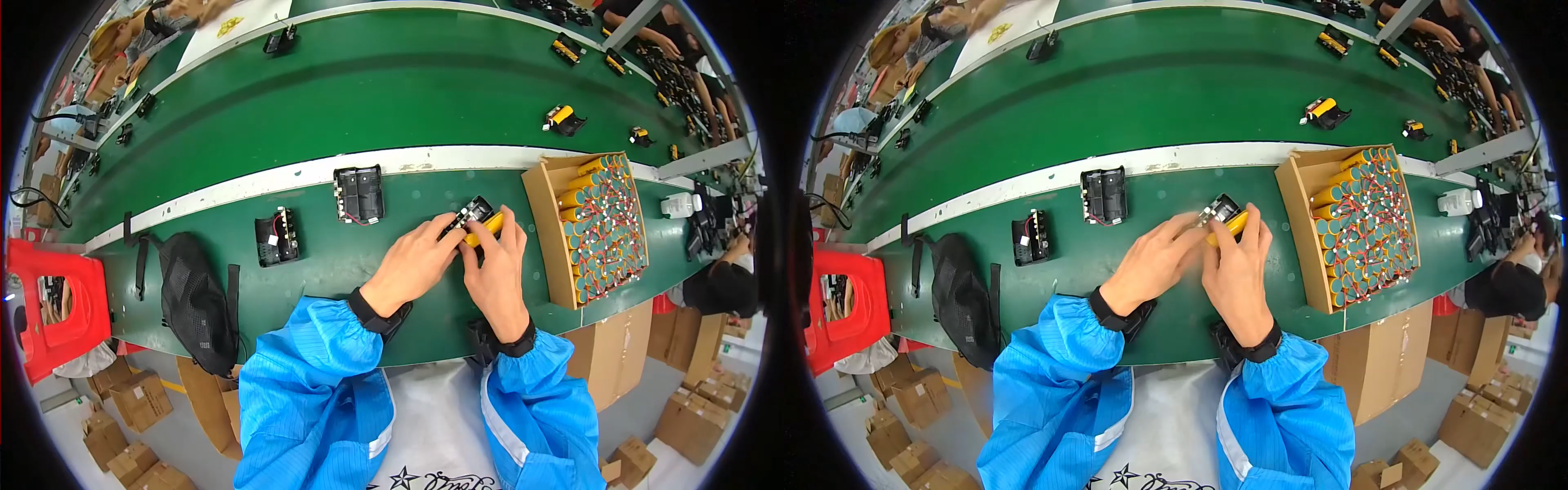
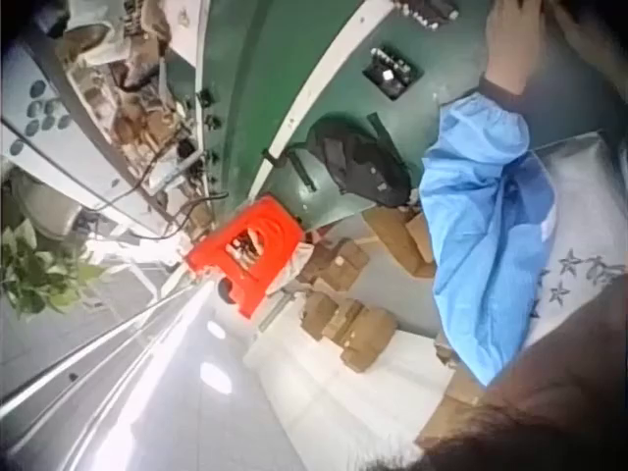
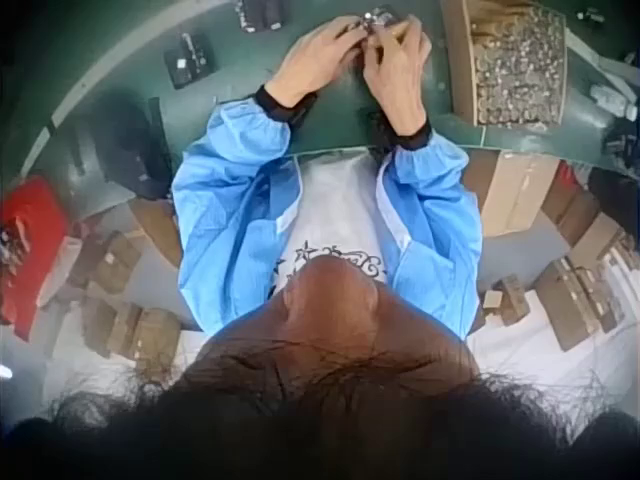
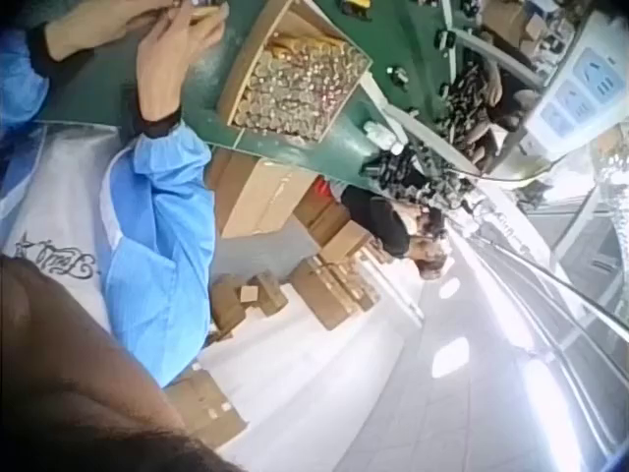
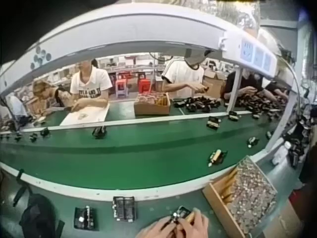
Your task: The person assembles battery packs by picking up a battery from a box, inserting it into a plastic housing, and pressing them together. The person then tucks a small wire into the housing before placing the completed assembly back onto the conveyor belt.
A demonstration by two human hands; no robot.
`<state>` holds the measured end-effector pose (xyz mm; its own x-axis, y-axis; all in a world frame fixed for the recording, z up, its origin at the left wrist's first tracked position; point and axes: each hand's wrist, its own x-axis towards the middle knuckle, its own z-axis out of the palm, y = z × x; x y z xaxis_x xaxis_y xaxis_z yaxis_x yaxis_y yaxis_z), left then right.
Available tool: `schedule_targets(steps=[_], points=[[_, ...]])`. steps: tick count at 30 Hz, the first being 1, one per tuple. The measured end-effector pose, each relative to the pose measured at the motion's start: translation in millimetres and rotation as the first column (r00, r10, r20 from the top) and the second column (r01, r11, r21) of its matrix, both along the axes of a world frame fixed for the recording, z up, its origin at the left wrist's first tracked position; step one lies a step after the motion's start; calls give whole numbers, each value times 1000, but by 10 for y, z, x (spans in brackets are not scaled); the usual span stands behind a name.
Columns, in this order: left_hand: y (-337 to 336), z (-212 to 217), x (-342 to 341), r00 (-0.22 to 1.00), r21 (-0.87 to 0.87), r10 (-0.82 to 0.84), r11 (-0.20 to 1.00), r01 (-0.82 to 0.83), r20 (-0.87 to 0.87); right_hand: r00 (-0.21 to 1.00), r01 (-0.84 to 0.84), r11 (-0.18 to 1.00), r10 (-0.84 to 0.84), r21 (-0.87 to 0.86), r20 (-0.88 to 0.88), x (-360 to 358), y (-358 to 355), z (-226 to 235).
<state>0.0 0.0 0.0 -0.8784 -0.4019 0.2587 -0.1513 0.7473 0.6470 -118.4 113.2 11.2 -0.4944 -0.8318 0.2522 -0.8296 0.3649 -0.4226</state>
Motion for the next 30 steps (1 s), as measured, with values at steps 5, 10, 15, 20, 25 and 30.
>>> schedule_targets(steps=[5,10,15,20,25,30], points=[[9,-1,-21,1000,-7,3,1000,-3,6,988,87,979,-60,-186,145,-26,-3,-14],[-23,7,-42,998,-60,-15,998,12,-60,996,13,970,11,-244,94,-63,3,-67],[-37,-47,9,991,3,-3,1000,3,-136,999,-17,988,21,-153,27,-13,-44,-4],[-55,26,-32,1000,277,17,961,-15,-2,998,37,988,-29,-149,55,2,-80,5],[-81,78,-143,999,311,37,950,-23,-38,998,21,976,-8,-218,61,-75,-77,-59],[-198,13,-273,980,268,160,945,-188,122,1000,-2,990,-1,-144,-20,-39,-209,-125]])
